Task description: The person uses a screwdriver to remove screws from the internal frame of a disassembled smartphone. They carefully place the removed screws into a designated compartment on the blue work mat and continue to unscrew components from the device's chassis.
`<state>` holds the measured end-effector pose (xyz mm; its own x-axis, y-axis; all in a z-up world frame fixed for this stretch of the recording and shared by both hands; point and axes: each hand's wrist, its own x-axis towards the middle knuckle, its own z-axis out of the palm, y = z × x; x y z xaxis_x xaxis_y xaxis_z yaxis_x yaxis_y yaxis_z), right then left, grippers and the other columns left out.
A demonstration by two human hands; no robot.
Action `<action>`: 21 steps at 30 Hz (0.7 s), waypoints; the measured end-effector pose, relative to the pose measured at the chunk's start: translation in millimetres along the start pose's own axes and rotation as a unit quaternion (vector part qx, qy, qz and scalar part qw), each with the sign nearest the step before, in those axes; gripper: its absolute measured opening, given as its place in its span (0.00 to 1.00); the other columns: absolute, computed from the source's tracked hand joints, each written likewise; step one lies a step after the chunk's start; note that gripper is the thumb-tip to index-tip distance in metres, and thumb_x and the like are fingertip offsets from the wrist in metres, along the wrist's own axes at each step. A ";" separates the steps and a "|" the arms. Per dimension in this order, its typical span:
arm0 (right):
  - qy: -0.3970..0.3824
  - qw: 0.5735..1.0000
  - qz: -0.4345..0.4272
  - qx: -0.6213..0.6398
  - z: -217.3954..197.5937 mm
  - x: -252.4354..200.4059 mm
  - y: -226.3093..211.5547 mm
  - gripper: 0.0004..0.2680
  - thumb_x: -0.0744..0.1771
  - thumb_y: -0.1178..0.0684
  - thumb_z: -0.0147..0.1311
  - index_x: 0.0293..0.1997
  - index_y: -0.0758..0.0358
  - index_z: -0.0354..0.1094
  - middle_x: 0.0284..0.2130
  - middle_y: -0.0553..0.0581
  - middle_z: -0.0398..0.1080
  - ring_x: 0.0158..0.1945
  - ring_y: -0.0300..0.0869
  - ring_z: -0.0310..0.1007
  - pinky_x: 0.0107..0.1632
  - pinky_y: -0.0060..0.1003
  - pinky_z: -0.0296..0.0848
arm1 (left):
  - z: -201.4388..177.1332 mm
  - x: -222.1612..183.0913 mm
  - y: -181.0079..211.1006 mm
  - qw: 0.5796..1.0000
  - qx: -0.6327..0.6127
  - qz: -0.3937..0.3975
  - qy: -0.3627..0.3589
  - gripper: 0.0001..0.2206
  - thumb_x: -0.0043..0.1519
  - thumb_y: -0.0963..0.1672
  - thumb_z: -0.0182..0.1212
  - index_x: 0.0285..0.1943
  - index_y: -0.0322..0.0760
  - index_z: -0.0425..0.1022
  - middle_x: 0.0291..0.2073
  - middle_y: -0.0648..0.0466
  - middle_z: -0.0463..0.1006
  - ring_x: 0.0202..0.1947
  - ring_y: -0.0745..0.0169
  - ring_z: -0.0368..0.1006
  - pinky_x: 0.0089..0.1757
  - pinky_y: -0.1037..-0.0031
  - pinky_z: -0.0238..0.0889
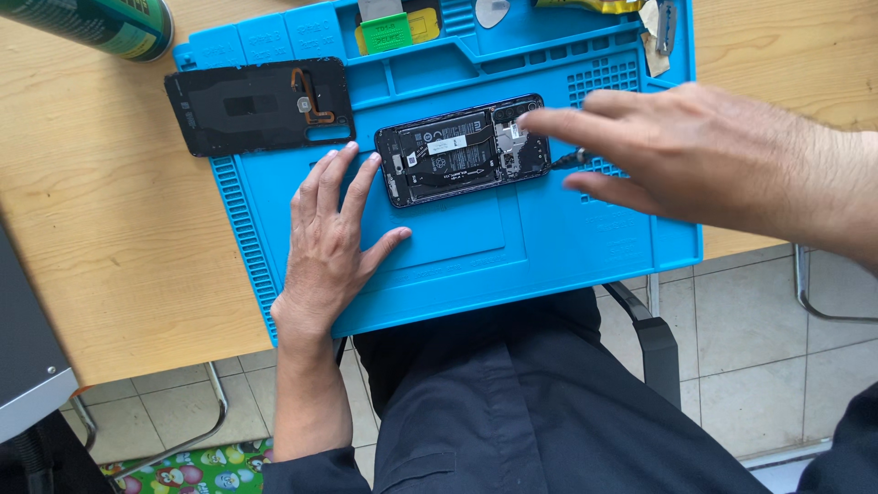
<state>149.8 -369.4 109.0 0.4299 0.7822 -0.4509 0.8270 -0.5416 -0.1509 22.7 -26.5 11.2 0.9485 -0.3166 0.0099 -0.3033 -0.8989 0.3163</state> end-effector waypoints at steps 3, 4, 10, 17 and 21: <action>0.078 0.996 -0.009 -0.046 2.1 -2.5 4.1 0.18 0.70 0.42 0.50 0.67 0.56 0.62 0.35 0.55 0.79 0.30 0.51 0.82 0.25 0.45 0.80 | 0.2 0.6 0.3 1.000 0.000 0.004 0.005 0.37 0.65 0.57 0.64 0.79 0.40 0.56 0.75 0.42 0.56 0.73 0.40 0.54 0.68 0.53 0.52; 0.064 0.997 -0.026 -0.020 4.5 -4.2 6.0 0.21 0.69 0.46 0.50 0.73 0.50 0.55 0.42 0.55 0.72 0.39 0.47 0.76 0.33 0.44 0.82 | 1.0 0.3 -0.1 1.000 0.004 0.001 0.002 0.38 0.65 0.57 0.64 0.79 0.41 0.56 0.75 0.43 0.56 0.73 0.41 0.54 0.67 0.53 0.52; 0.043 0.995 0.005 -0.089 -0.3 -4.2 0.0 0.27 0.67 0.37 0.48 0.77 0.46 0.49 0.50 0.55 0.73 0.39 0.46 0.81 0.27 0.40 0.85 | -0.9 1.3 1.2 1.000 0.001 0.004 0.002 0.37 0.65 0.57 0.64 0.78 0.40 0.57 0.75 0.42 0.56 0.73 0.40 0.54 0.67 0.52 0.52; 0.050 0.992 -0.017 -0.115 6.5 -8.5 2.7 0.19 0.68 0.50 0.55 0.68 0.47 0.56 0.36 0.47 0.76 0.20 0.45 0.78 0.18 0.40 0.76 | -0.1 0.5 -0.1 1.000 0.003 0.001 0.000 0.37 0.65 0.58 0.63 0.78 0.42 0.57 0.75 0.43 0.55 0.73 0.40 0.54 0.67 0.52 0.52; 0.085 0.992 -0.042 -0.080 7.0 -10.2 -0.3 0.23 0.69 0.46 0.50 0.75 0.47 0.53 0.46 0.53 0.70 0.43 0.44 0.75 0.32 0.40 0.84 | -0.9 0.9 -0.1 1.000 -0.002 -0.005 -0.004 0.37 0.64 0.58 0.64 0.78 0.42 0.57 0.75 0.43 0.56 0.73 0.41 0.54 0.66 0.52 0.53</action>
<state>142.6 -379.4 107.5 0.4007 0.8707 -0.2852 0.9036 -0.4270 -0.0341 23.7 -26.5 11.9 0.9506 -0.3105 -0.0015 -0.2938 -0.9009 0.3194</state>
